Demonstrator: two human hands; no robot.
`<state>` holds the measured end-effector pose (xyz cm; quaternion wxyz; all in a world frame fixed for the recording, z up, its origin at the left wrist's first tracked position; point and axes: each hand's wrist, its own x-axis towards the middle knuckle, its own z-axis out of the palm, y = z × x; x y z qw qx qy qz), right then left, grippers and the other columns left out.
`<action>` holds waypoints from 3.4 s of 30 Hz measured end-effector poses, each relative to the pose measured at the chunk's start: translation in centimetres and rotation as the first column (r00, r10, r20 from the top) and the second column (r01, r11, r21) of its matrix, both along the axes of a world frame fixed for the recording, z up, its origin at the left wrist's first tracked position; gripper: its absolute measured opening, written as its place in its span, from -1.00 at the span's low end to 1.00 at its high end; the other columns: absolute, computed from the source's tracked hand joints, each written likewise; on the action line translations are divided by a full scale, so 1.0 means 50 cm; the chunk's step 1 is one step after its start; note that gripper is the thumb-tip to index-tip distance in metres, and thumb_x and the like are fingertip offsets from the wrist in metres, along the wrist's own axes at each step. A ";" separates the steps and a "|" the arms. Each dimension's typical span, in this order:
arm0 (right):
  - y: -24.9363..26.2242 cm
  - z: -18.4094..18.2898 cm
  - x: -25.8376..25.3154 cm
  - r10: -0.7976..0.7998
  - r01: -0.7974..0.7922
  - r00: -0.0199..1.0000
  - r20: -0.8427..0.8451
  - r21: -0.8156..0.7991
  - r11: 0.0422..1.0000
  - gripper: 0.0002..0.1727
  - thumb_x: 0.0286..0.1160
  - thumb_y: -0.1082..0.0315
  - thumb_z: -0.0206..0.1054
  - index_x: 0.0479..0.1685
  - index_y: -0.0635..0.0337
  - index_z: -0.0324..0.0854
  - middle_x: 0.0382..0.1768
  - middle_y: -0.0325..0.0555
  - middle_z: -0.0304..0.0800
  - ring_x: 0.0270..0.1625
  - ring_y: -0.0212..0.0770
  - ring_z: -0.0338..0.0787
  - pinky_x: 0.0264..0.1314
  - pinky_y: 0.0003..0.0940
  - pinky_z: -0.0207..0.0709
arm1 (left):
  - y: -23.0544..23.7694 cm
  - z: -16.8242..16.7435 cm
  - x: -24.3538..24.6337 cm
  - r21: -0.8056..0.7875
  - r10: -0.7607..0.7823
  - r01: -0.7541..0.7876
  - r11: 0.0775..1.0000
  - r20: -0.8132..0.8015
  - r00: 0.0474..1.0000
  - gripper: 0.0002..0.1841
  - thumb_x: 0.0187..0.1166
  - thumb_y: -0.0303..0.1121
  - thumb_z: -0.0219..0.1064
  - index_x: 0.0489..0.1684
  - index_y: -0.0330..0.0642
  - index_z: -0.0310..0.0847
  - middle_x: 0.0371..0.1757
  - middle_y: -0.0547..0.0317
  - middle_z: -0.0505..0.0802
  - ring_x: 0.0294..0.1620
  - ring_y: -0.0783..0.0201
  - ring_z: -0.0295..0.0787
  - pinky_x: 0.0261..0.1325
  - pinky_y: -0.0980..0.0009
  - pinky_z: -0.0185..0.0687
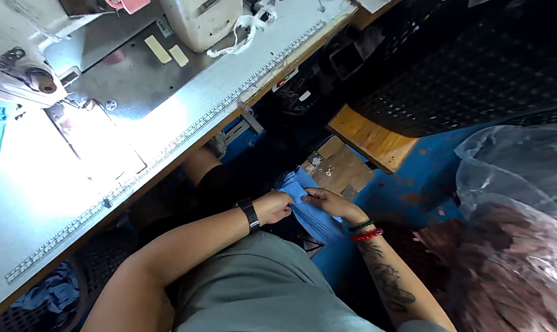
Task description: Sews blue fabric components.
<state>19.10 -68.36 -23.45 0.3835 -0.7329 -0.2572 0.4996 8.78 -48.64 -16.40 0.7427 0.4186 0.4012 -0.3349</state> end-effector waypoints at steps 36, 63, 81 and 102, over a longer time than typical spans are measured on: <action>0.533 0.388 -0.152 0.353 -0.646 0.655 0.668 0.254 0.720 -0.48 0.45 0.40 0.35 0.47 0.12 0.69 0.10 0.13 0.75 -0.03 -0.02 0.80 -0.01 -0.08 0.74 | 0.705 0.355 -0.538 0.968 -0.082 -0.019 -0.252 -0.002 0.997 -0.61 0.71 -0.07 0.28 -0.11 -0.26 0.82 -0.07 -0.11 0.86 0.08 -0.09 0.80 0.21 -0.19 0.61; 1.071 0.396 -0.346 0.162 -0.904 0.200 0.966 0.118 0.411 -0.68 0.50 0.51 0.31 0.18 0.12 0.76 0.36 0.15 0.63 -0.12 0.09 0.81 -0.23 0.02 0.68 | 0.575 0.230 -0.616 0.963 -0.183 -0.105 -0.250 0.060 0.981 -0.40 0.80 0.17 -0.06 0.73 0.20 0.42 0.83 0.00 0.34 0.90 -0.07 0.03 0.78 -0.47 -0.39; 0.793 0.401 -0.388 0.336 -0.778 0.583 0.740 0.389 0.493 -0.62 0.61 0.02 0.37 0.21 0.06 0.68 -0.36 -0.13 0.85 -0.38 -0.14 0.84 -0.32 -0.05 0.70 | 0.560 0.223 -0.563 0.806 -0.088 -0.316 -0.501 0.315 0.945 -0.77 0.51 -0.16 0.33 -0.12 0.19 0.96 0.23 0.00 0.83 0.39 -0.19 0.62 0.42 -0.37 0.26; 0.598 0.423 -0.219 0.091 -0.398 0.742 0.664 0.327 0.857 -0.81 0.46 0.12 0.37 -0.33 0.01 0.66 -0.58 -0.37 0.64 -0.53 -0.47 0.61 -0.48 -0.48 0.50 | 0.333 0.194 -0.395 0.810 -0.344 -0.494 0.317 0.583 0.736 0.24 0.16 0.20 0.67 0.79 -0.41 0.05 0.54 -0.20 0.63 0.44 0.14 0.71 0.42 0.06 0.69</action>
